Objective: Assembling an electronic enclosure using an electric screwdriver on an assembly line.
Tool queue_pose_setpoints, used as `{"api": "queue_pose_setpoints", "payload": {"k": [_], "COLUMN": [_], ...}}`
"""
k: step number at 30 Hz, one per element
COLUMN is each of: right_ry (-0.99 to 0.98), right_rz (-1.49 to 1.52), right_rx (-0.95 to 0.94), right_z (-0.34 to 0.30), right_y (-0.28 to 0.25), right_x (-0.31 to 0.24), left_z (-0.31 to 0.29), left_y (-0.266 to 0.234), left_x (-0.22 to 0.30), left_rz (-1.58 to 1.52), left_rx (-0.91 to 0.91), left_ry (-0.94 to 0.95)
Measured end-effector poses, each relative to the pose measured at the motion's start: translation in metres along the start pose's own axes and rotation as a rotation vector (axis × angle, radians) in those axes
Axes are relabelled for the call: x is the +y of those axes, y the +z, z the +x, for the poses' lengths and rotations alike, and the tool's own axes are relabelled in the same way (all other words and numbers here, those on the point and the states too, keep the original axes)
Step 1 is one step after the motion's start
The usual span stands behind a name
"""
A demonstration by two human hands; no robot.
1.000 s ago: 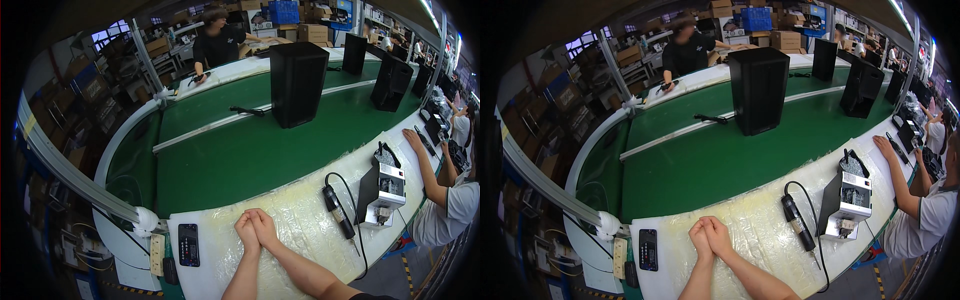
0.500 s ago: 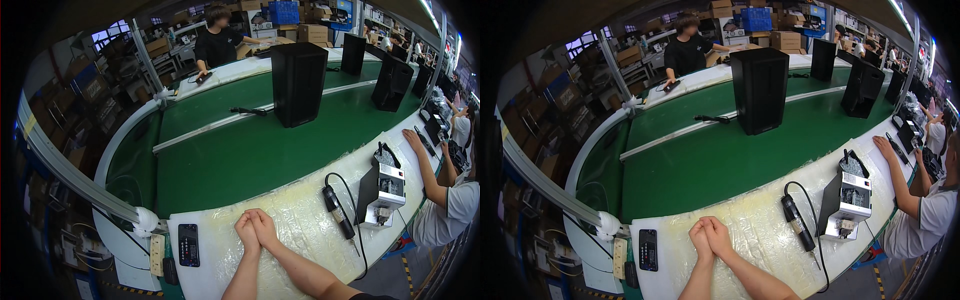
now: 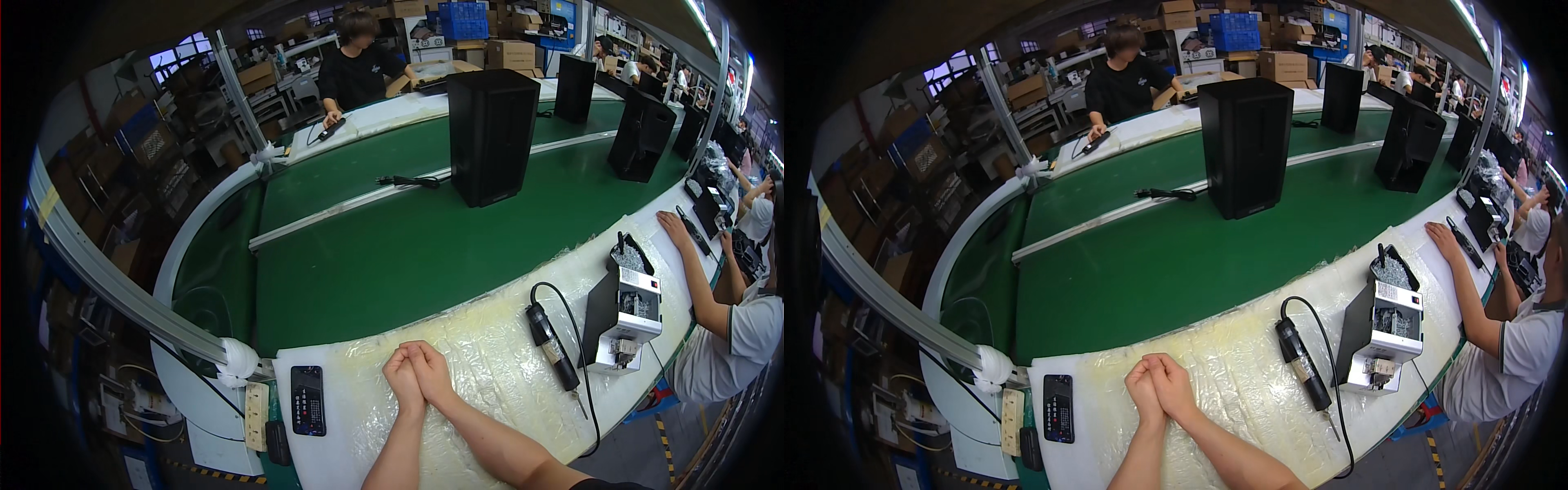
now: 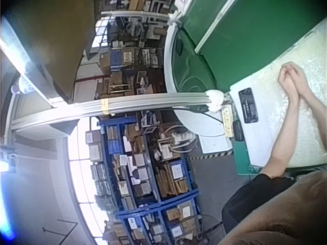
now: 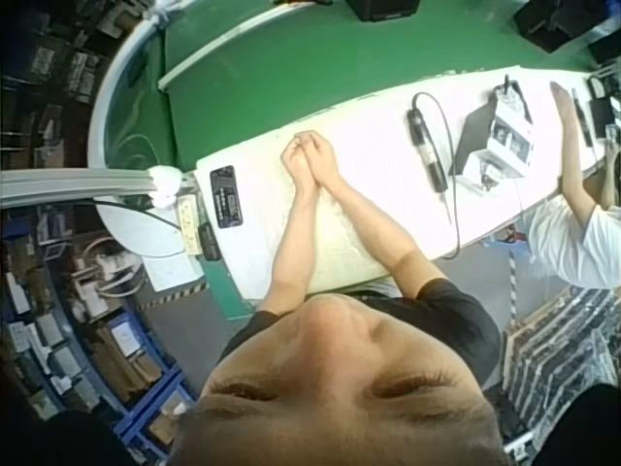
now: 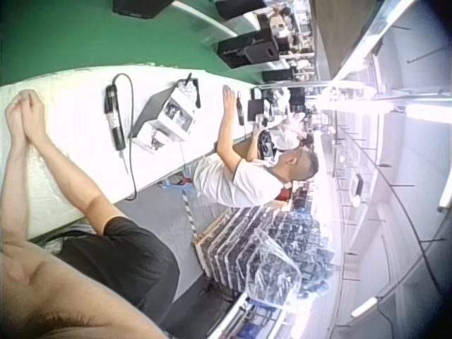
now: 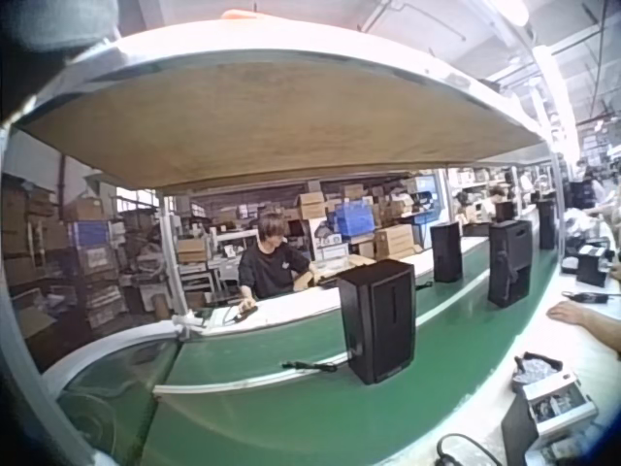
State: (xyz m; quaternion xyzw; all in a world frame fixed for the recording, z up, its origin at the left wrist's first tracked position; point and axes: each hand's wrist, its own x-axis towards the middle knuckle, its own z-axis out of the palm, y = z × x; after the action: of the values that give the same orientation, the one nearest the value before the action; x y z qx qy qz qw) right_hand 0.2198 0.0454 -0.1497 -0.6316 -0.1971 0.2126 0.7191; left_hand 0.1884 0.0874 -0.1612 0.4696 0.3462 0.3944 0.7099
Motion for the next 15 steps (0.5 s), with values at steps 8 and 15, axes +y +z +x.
{"api": "queue_pose_setpoints", "payload": {"k": [8, 15], "right_ry": [0.001, -0.005], "right_rz": [0.003, -0.006], "right_rx": [-0.002, -0.002], "right_z": [-0.0002, -0.0002], "right_y": [-0.0003, -0.0004], "right_x": [-0.0012, -0.0008], "left_z": [0.0003, 0.0003], "left_y": [0.0004, -0.0003], "left_x": [-0.0008, -0.0007], "left_rz": [-0.002, -0.005], "left_rx": [0.008, 0.005], "left_ry": [0.002, -0.003]}}
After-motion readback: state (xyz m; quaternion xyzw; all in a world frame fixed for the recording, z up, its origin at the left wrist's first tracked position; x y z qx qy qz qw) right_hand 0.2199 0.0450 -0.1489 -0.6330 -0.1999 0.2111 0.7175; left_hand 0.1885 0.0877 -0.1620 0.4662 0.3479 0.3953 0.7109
